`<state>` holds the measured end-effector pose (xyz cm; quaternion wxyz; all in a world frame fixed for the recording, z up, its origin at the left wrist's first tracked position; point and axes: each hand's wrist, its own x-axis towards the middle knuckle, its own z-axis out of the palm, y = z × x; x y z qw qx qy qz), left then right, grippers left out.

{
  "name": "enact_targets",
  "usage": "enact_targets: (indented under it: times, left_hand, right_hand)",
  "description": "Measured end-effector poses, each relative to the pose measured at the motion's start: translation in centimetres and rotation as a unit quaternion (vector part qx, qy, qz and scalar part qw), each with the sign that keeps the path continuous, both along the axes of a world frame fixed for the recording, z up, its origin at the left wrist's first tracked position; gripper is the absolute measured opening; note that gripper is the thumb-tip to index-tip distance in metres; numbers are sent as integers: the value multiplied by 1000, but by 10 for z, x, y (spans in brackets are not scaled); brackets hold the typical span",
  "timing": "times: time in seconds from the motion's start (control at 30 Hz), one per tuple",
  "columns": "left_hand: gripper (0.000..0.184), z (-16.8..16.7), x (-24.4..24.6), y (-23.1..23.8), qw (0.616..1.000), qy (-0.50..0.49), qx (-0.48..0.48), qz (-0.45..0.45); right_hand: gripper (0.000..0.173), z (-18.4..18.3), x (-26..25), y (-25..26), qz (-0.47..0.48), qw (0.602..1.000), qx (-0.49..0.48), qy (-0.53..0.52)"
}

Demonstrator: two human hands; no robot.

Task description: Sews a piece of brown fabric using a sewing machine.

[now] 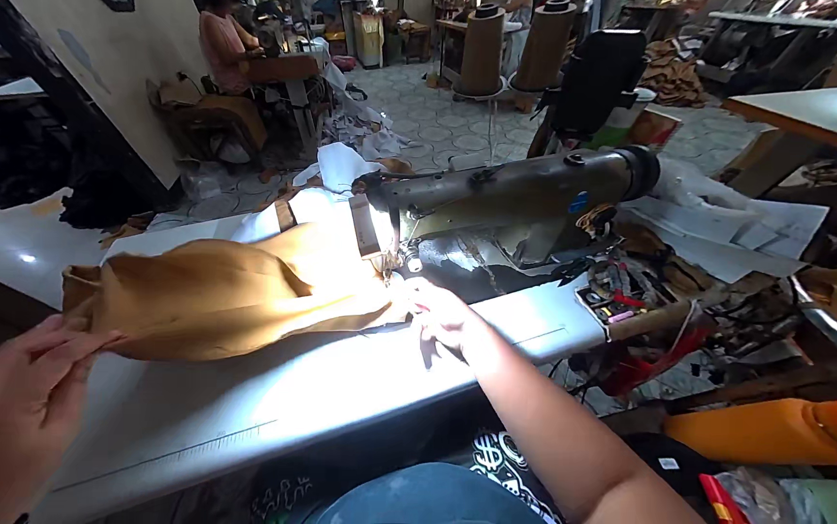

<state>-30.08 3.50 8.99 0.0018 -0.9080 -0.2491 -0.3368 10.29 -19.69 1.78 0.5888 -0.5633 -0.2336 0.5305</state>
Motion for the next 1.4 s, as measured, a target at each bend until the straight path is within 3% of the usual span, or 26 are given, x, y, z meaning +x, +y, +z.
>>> enact_targets:
  times: [0.07, 0.1, 0.13, 0.17, 0.2, 0.23, 0.27, 0.33, 0.37, 0.43, 0.5, 0.6, 0.7, 0.77, 0.83, 0.9, 0.97, 1.0, 1.07, 1.2, 1.3, 1.4]
  left_hand:
    - [29, 0, -11, 3, 997, 73, -7, 26]
    - [26, 1, -15, 2, 982, 161, -47, 85]
    - [25, 4, -11, 1, 939, 272, -126, 168]
    - [29, 6, -1, 3, 872, 378, -198, 240]
    - [30, 8, 13, 2, 826, 441, -227, 267]
    - [29, 13, 34, -6, 824, 455, -222, 254]
    - [28, 21, 60, -23, 861, 423, -196, 203]
    - [26, 27, 116, -65, 941, 309, -137, 15]
    - [27, 19, 146, -83, 954, 258, -125, -90]
    - [33, 2, 205, -112, 932, 216, -198, -213]
    - [34, -21, 252, -116, 904, 264, -297, -159]
    - [32, -67, 274, -103, 918, 259, -299, -35]
    - [31, -85, 265, -94, 943, 233, -223, -82]
    - [34, -93, 260, -85, 941, 229, -210, -136]
    - [34, -98, 257, -80, 935, 224, -222, -165]
    - [28, -93, 255, -85, 921, 248, -252, -165]
    - [24, -77, 254, -95, 911, 290, -260, -138]
    - [24, -69, 255, -99, 904, 319, -257, -124]
    - [28, -62, 257, -101, 896, 341, -257, -125]
    - [35, -73, 259, -92, 910, 314, -219, -156]
    - [31, -87, 258, -91, 910, 251, -269, -192]
    - [32, -89, 253, -97, 884, 275, -340, -165]
  right_hand:
    - [26, -7, -27, -24, 13, 999, -3, 51]
    - [25, -11, -40, -35, 22, 999, -2, 47]
    - [21, -13, -50, -43, 24, 999, 3, 41]
    - [18, -16, -56, -48, 30, 999, 4, 34]
    - [21, -16, -57, -50, 47, 999, 0, 13]
    - [27, -16, -57, -51, 72, 997, -1, -33]
    - [29, -15, -57, -50, 87, 991, -9, -103]
    - [31, -13, -59, -46, 88, 966, -17, -243]
    - [30, -11, -61, -45, 83, 966, -15, -246]
    - [26, -6, -67, -46, 60, 991, -3, -117]
    - [20, -8, -70, -49, -14, 999, -3, 28]
    - [24, -17, -62, -56, -40, 993, -16, 108]
    - [24, -22, -55, -57, -20, 994, -7, 110]
    - [25, -24, -54, -59, -19, 993, -8, 116]
    - [25, -22, -49, -57, -11, 997, -17, 74]
    - [18, -16, -44, -51, -29, 991, -36, -122]
    - [19, -16, -33, -44, -79, 927, -48, -364]
    - [19, -16, -26, -41, -85, 902, -59, -419]
    - [21, -18, -13, -34, -68, 891, -100, -438]
    - [32, -18, -4, -21, -32, 910, -126, -393]
    - [33, -12, -2, -11, -17, 931, -164, -326]
    - [41, -9, 2, -5, 3, 932, -201, -302]
